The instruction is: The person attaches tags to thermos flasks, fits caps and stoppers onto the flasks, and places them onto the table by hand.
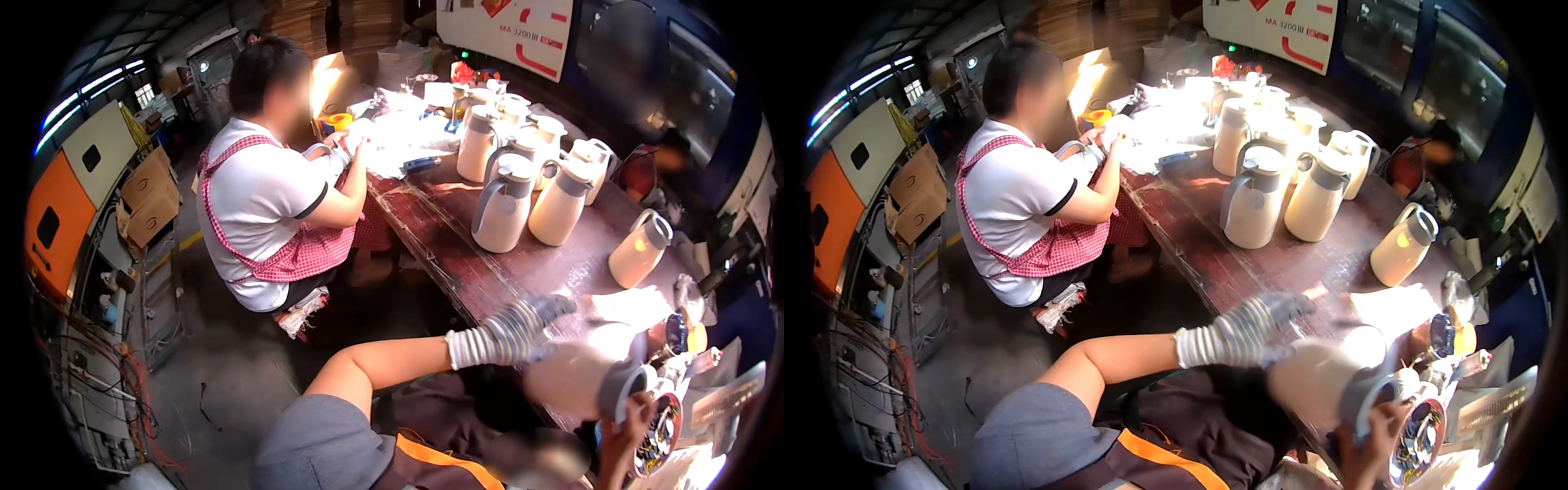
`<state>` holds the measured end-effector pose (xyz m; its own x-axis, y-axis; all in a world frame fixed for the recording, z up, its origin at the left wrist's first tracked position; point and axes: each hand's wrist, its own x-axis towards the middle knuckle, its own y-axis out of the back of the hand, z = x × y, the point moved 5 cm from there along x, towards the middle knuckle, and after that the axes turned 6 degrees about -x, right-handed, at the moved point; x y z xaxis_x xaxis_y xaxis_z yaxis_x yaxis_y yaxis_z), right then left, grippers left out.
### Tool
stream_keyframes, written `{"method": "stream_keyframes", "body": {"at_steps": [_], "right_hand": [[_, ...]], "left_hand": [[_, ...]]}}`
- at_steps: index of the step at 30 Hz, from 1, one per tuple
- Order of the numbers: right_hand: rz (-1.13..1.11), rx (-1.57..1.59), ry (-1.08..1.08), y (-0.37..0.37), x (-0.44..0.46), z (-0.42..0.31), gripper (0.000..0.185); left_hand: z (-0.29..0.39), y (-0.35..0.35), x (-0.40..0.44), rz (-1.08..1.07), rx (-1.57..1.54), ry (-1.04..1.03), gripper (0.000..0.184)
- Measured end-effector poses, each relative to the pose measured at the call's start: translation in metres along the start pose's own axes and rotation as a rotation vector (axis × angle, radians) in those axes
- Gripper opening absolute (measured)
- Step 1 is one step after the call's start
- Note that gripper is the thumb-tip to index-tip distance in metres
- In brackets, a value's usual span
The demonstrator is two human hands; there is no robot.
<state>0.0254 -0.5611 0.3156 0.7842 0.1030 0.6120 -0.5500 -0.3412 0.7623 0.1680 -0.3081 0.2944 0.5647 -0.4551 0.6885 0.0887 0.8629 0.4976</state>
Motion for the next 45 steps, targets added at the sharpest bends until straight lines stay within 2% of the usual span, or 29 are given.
{"method": "stream_keyframes", "body": {"at_steps": [1,2,3,4,6,8,9,11,13,16,18,25,34,37,39,43,45], "right_hand": [[-0.072,0.074,-0.021,-0.004,-0.024,-0.014,0.036],[-0.083,0.147,-0.004,-0.013,-0.05,-0.021,0.039],[-0.207,0.181,-0.06,-0.02,-0.069,-0.038,0.041],[-0.176,0.309,-0.014,-0.02,-0.085,-0.055,0.041],[-0.427,0.511,-0.473,-0.012,-0.13,-0.06,0.047],[-0.047,0.599,-0.593,-0.007,-0.184,-0.034,0.046],[-0.006,0.62,-0.656,-0.003,-0.196,-0.04,0.046],[-0.075,0.644,-0.766,-0.012,-0.207,-0.059,0.046],[-0.175,0.676,-0.79,-0.021,-0.208,-0.081,0.046],[-0.275,0.704,-0.781,-0.033,-0.205,-0.109,0.046],[-0.309,0.726,-0.771,-0.039,-0.202,-0.12,0.046],[-0.382,0.774,-0.735,-0.052,-0.192,-0.136,0.045],[-0.356,0.832,-0.772,-0.062,-0.193,-0.11,0.046],[-0.35,0.849,-0.803,-0.064,-0.193,-0.097,0.046],[-0.359,0.858,-0.817,-0.069,-0.188,-0.089,0.046],[-0.369,0.861,-0.838,-0.075,-0.181,-0.077,0.046],[-0.367,0.857,-0.849,-0.072,-0.182,-0.069,0.047]], "left_hand": [[0.016,-0.009,-0.002,-0.084,0.047,-0.074,0.059],[0.024,-0.021,-0.011,-0.182,-0.111,0.109,0.053],[0.024,-0.038,-0.026,-0.338,-0.232,0.225,0.047],[0.024,-0.05,-0.043,-0.494,-0.351,0.342,0.041],[0.031,-0.048,-0.078,-0.479,-0.326,0.416,0.032],[0.015,-0.045,-0.116,-0.361,-0.411,0.459,0.026],[0.019,-0.034,-0.129,-0.283,-0.62,0.589,0.026],[0.021,-0.019,-0.145,-0.219,-0.624,0.698,0.026],[0.025,-0.011,-0.157,-0.186,-0.621,0.745,0.025],[0.036,-0.009,-0.175,-0.282,-0.531,0.817,0.026],[0.047,-0.008,-0.18,-0.328,-0.568,0.772,0.029],[0.059,-0.005,-0.173,-0.405,-0.503,0.82,0.033],[0.053,-0.022,-0.165,-0.461,-0.517,0.912,0.032],[0.036,-0.04,-0.17,-0.472,-0.528,0.88,0.03],[0.025,-0.05,-0.169,-0.404,-0.563,0.792,0.034],[0.025,-0.052,-0.158,-0.525,-0.586,1.002,0.04],[0.03,-0.05,-0.147,-0.533,-0.602,1.022,0.04]]}}
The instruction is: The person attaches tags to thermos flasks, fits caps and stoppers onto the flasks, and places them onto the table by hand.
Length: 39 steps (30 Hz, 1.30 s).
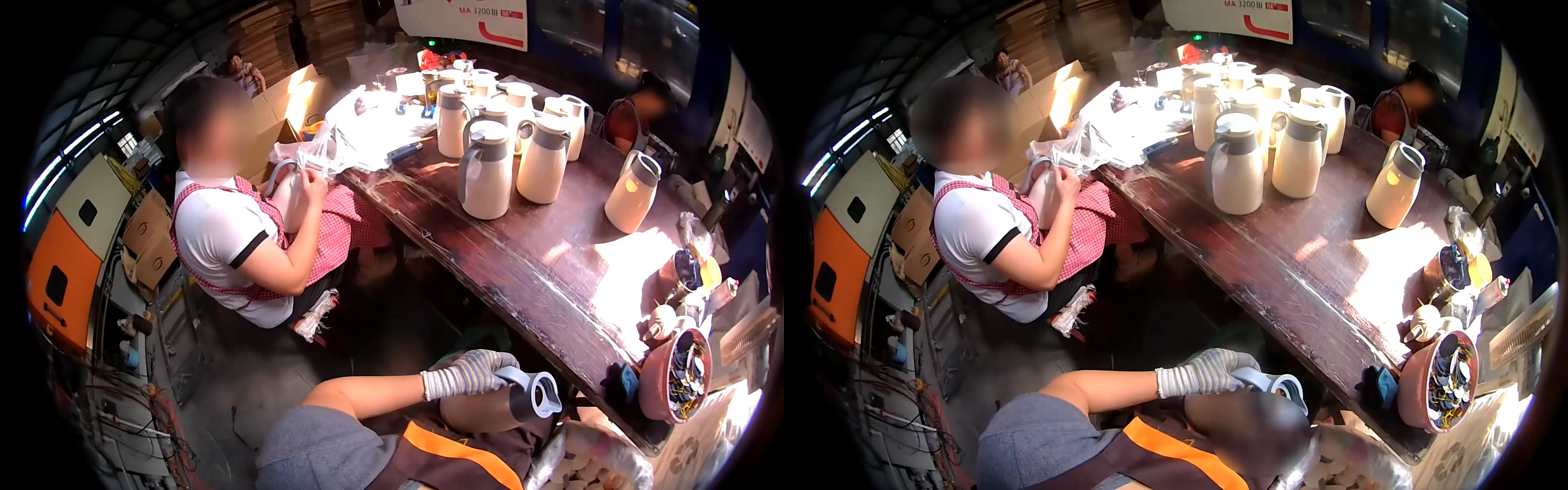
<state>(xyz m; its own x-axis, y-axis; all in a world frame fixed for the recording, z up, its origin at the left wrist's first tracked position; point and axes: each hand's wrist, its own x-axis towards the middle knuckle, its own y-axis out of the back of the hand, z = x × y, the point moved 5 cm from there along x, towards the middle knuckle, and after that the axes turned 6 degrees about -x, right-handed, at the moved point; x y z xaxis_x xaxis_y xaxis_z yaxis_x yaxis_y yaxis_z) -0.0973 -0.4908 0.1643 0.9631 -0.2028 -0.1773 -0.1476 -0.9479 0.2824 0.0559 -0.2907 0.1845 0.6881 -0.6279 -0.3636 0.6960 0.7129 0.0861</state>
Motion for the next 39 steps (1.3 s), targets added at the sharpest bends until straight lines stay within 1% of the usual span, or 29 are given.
{"method": "stream_keyframes", "body": {"at_steps": [1,2,3,5,7,10,11,13,15,16,17,19,20,23,25,27,28,29,30,31,32,33,35,36,37,38,39], "right_hand": [[0.013,-0.003,-0.01,0.007,-0.001,0.001,0.047],[0.035,-0.003,-0.016,0.016,-0.003,0.001,0.047],[0.057,-0.006,-0.019,0.026,-0.006,0.002,0.047],[0.097,-0.024,-0.025,0.045,-0.009,0.002,0.047],[0.07,-0.061,-0.027,0.053,-0.003,-0.001,0.047],[-0.038,-0.176,-0.065,0.047,0.03,-0.01,0.048],[-0.077,-0.247,-0.086,0.041,0.043,-0.015,0.048],[-0.115,-0.412,-0.078,0.027,0.062,-0.022,0.048],[-0.087,-0.608,0.076,0.017,0.061,-0.033,0.051],[-0.05,-0.793,0.235,0.01,0.058,-0.043,0.054],[-0.085,-0.749,0.284,0.001,0.052,-0.049,0.064],[-0.015,-0.836,0.43,-0.016,0.038,-0.055,0.079],[0.019,-0.834,0.393,-0.022,0.039,-0.055,0.087],[0.053,-0.767,0.388,-0.028,0.044,-0.051,0.086],[0.066,-0.722,0.43,-0.024,0.047,-0.044,0.084],[-0.019,-0.702,0.563,-0.027,0.044,-0.043,0.082],[-0.007,-0.714,0.641,-0.029,0.043,-0.045,0.079],[-0.007,-0.712,0.643,-0.029,0.043,-0.046,0.079],[-0.052,-0.718,0.708,-0.031,0.042,-0.051,0.077],[-0.094,-0.722,0.774,-0.032,0.041,-0.057,0.076],[-0.153,-0.763,0.851,-0.034,0.041,-0.063,0.073],[-0.164,-0.735,0.97,-0.037,0.04,-0.071,0.068],[-0.264,-0.673,1.076,-0.043,0.036,-0.079,0.061],[-0.3,-0.687,1.141,-0.046,0.034,-0.078,0.056],[-0.306,-0.688,1.198,-0.049,0.033,-0.077,0.056],[-0.31,-0.704,1.222,-0.05,0.032,-0.078,0.056],[-0.315,-0.722,1.246,-0.052,0.032,-0.08,0.055]], "left_hand": [[-0.001,-0.002,0.002,-0.011,-0.017,0.016,0.041],[-0.006,-0.006,0.009,0.002,0.051,-0.044,0.042],[-0.013,-0.01,0.014,-0.002,0.046,-0.036,0.042],[-0.005,-0.02,0.014,-0.012,0.218,-0.214,0.04],[-0.005,-0.031,0.015,-0.061,0.382,-0.243,0.041],[0.008,-0.036,0.002,-0.097,0.407,-0.269,0.041],[0.01,-0.034,-0.003,-0.09,0.432,-0.247,0.04],[-0.001,-0.03,-0.005,-0.05,0.402,-0.23,0.046],[-0.001,-0.02,-0.01,-0.032,0.354,-0.189,0.047],[-0.002,-0.016,-0.012,-0.019,0.316,-0.152,0.048],[-0.004,-0.012,-0.011,-0.02,0.309,-0.15,0.048],[-0.007,-0.008,-0.011,0.018,0.319,-0.217,0.042],[-0.011,-0.007,-0.009,-0.005,0.316,-0.236,0.043],[-0.015,-0.005,-0.006,-0.009,0.327,-0.269,0.042],[-0.013,0.0,-0.006,-0.038,0.318,-0.257,0.041],[-0.014,0.005,-0.004,-0.062,0.306,-0.241,0.04],[-0.019,0.007,0.0,-0.108,0.28,-0.238,0.039],[-0.023,0.008,0.004,-0.154,0.254,-0.234,0.038],[-0.025,0.009,0.008,-0.205,0.236,-0.187,0.045],[-0.024,0.01,0.012,-0.205,0.24,-0.188,0.045],[-0.022,0.013,0.016,-0.205,0.161,-0.169,0.045],[-0.02,0.013,0.019,-0.207,0.084,-0.148,0.045],[-0.028,0.008,0.038,-0.184,-0.013,-0.252,0.039],[-0.027,0.002,0.046,-0.199,0.02,-0.282,0.038],[-0.025,-0.004,0.054,-0.213,0.051,-0.314,0.036],[-0.026,-0.008,0.06,-0.217,0.054,-0.312,0.036],[-0.026,-0.012,0.064,-0.228,0.068,-0.252,0.034]]}}
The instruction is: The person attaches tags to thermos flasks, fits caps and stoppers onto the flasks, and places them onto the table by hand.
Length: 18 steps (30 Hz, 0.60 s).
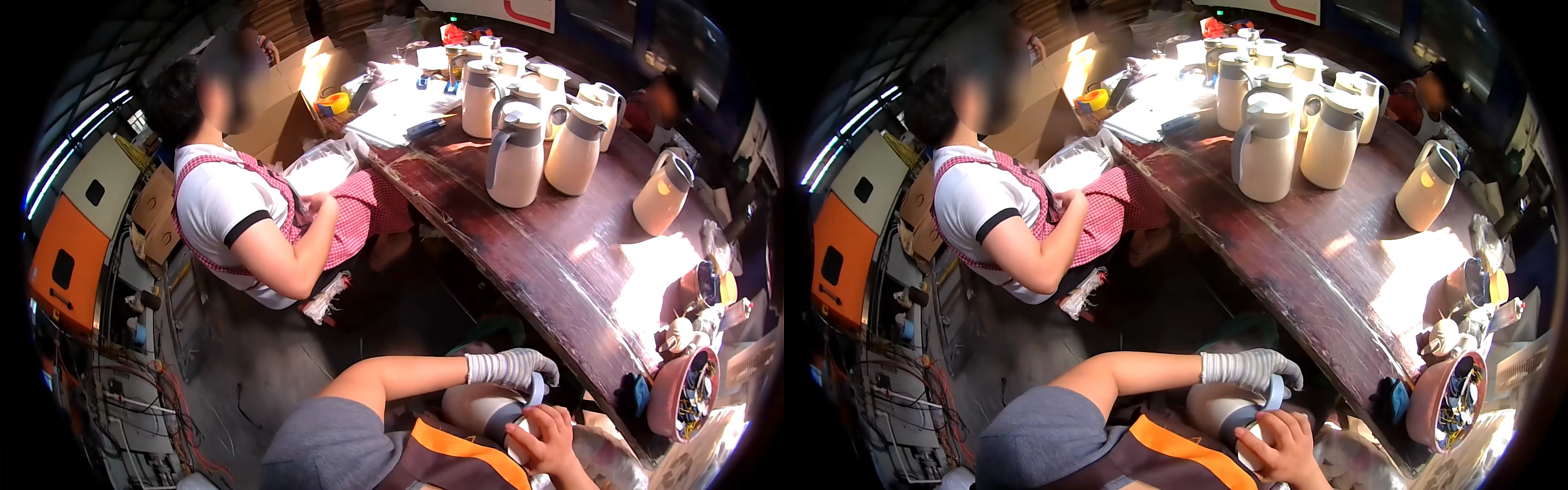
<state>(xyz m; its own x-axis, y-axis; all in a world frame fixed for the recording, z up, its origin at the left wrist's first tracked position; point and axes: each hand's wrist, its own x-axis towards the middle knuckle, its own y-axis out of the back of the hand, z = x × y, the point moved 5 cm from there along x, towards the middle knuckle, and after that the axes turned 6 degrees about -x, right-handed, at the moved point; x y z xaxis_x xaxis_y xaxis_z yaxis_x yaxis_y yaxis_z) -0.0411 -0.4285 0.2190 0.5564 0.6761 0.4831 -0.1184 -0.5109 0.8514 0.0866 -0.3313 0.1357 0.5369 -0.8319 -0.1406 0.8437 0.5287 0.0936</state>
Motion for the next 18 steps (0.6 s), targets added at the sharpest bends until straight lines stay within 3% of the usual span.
{"method": "stream_keyframes", "body": {"at_steps": [3,6,8,10,12,14,15,16,18], "right_hand": [[-0.063,0.084,-0.182,0.011,0.003,0.006,0.047],[0.047,0.029,-0.626,-0.01,-0.038,0.036,0.067],[0.06,0.202,-0.967,-0.016,-0.06,0.061,0.064],[0.012,0.234,-1.154,-0.017,-0.063,0.067,0.061],[-0.006,0.21,-1.179,-0.015,-0.06,0.065,0.064],[-0.007,0.328,-1.099,-0.011,-0.052,0.06,0.072],[-0.073,0.305,-0.964,-0.005,-0.04,0.05,0.077],[-0.136,0.282,-0.829,0.0,-0.031,0.039,0.082],[-0.201,0.282,-0.504,0.001,-0.015,0.019,0.082]], "left_hand": [[0.003,0.003,-0.002,0.023,0.077,0.074,0.033],[0.019,0.011,-0.023,0.078,0.232,0.219,0.036],[0.023,-0.019,-0.039,-0.004,0.215,0.093,0.04],[0.06,-0.039,-0.061,0.229,0.238,-0.12,0.041],[0.069,-0.027,-0.056,0.196,0.148,-0.065,0.04],[0.024,-0.015,-0.037,0.131,0.425,0.107,0.042],[0.021,0.0,-0.035,0.197,0.384,0.086,0.039],[0.0,0.011,-0.028,0.24,0.119,0.099,0.034],[-0.023,0.021,-0.017,0.157,-0.144,0.004,0.029]]}}
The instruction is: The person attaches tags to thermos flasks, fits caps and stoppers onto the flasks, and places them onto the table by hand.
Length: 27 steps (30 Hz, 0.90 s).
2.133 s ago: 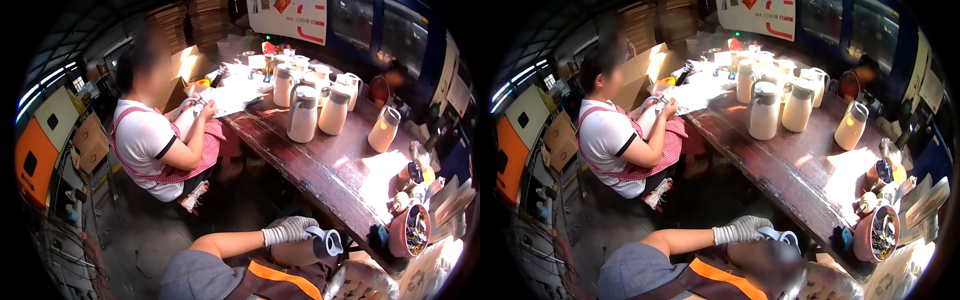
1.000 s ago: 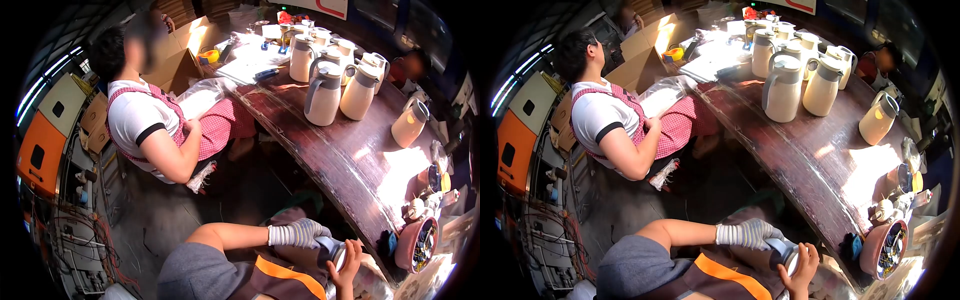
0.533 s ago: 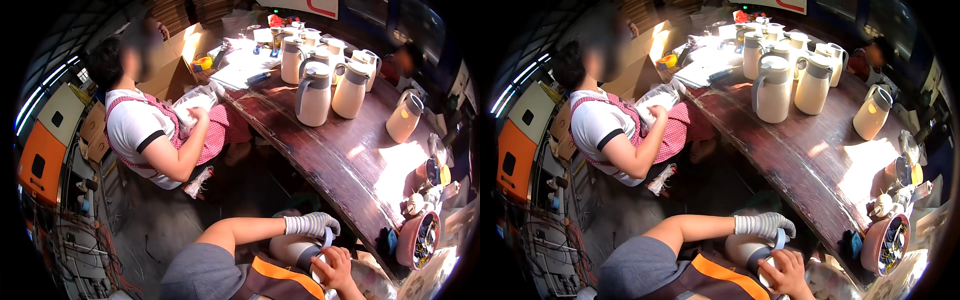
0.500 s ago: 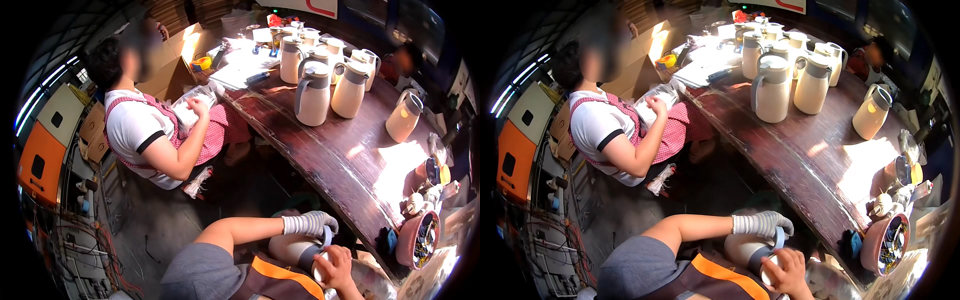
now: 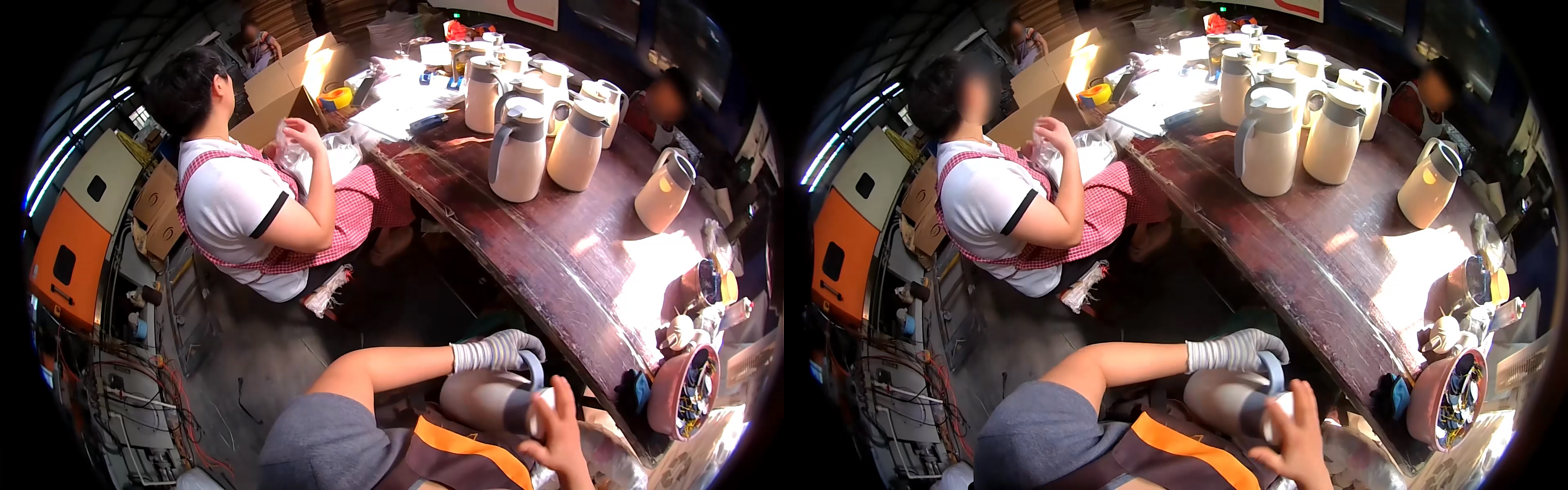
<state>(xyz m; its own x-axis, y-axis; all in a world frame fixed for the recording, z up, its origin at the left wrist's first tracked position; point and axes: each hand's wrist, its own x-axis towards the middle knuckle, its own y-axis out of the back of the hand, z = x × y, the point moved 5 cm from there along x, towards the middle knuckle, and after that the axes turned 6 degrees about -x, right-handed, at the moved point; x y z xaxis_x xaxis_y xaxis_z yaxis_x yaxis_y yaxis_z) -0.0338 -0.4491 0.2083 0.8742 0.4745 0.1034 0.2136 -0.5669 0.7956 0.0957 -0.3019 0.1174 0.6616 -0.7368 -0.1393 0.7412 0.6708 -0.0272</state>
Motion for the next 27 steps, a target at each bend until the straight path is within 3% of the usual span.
{"method": "stream_keyframes", "body": {"at_steps": [4,7,10,11,13,15,16,20,21,22,23,25,26,27], "right_hand": [[-0.016,-0.203,0.437,-0.001,0.012,-0.041,0.062],[0.038,-0.223,0.522,-0.004,0.019,-0.043,0.059],[0.205,-0.181,0.467,0.003,0.018,-0.031,0.063],[0.267,-0.126,0.347,0.003,0.016,-0.018,0.063],[0.384,0.018,-0.016,-0.003,0.008,0.014,0.064],[0.384,0.162,-0.209,-0.001,0.011,0.029,0.058],[0.399,0.197,-0.258,0.001,0.014,0.03,0.055],[0.35,0.253,-0.256,0.001,0.013,0.047,0.054],[0.35,0.276,-0.241,0.006,0.014,0.044,0.057],[0.361,0.291,-0.235,0.013,0.018,0.047,0.06],[0.385,0.249,-0.212,0.017,0.01,0.06,0.063],[0.526,0.054,-0.233,0.051,-0.011,0.069,0.052],[0.619,-0.085,-0.33,0.074,-0.025,0.072,0.046],[0.727,-0.189,-0.439,0.095,-0.045,0.08,0.035]], "left_hand": [[-0.006,-0.009,0.007,-0.119,-0.129,-0.027,0.026],[-0.003,-0.009,0.005,-0.098,-0.026,0.036,0.026],[0.004,0.0,-0.01,-0.076,0.144,0.13,0.027],[0.004,0.001,-0.017,-0.123,0.151,0.17,0.026],[0.013,-0.018,-0.047,-0.325,-0.104,0.48,0.027],[0.034,-0.062,-0.066,-0.394,0.031,0.105,0.029],[0.04,-0.076,-0.071,-0.452,-0.081,0.255,0.035],[0.049,-0.081,-0.057,-0.242,0.051,0.123,0.029],[0.041,-0.082,-0.054,-0.328,0.125,0.339,0.031],[0.022,-0.083,-0.048,-0.369,0.061,0.384,0.034],[0.045,-0.084,-0.034,-0.145,-0.151,0.102,0.025],[0.059,-0.07,-0.042,0.026,-0.425,0.165,0.022],[0.053,-0.064,-0.043,0.036,-0.502,0.434,0.023],[0.058,-0.065,-0.035,0.155,-0.477,0.301,0.025]]}}
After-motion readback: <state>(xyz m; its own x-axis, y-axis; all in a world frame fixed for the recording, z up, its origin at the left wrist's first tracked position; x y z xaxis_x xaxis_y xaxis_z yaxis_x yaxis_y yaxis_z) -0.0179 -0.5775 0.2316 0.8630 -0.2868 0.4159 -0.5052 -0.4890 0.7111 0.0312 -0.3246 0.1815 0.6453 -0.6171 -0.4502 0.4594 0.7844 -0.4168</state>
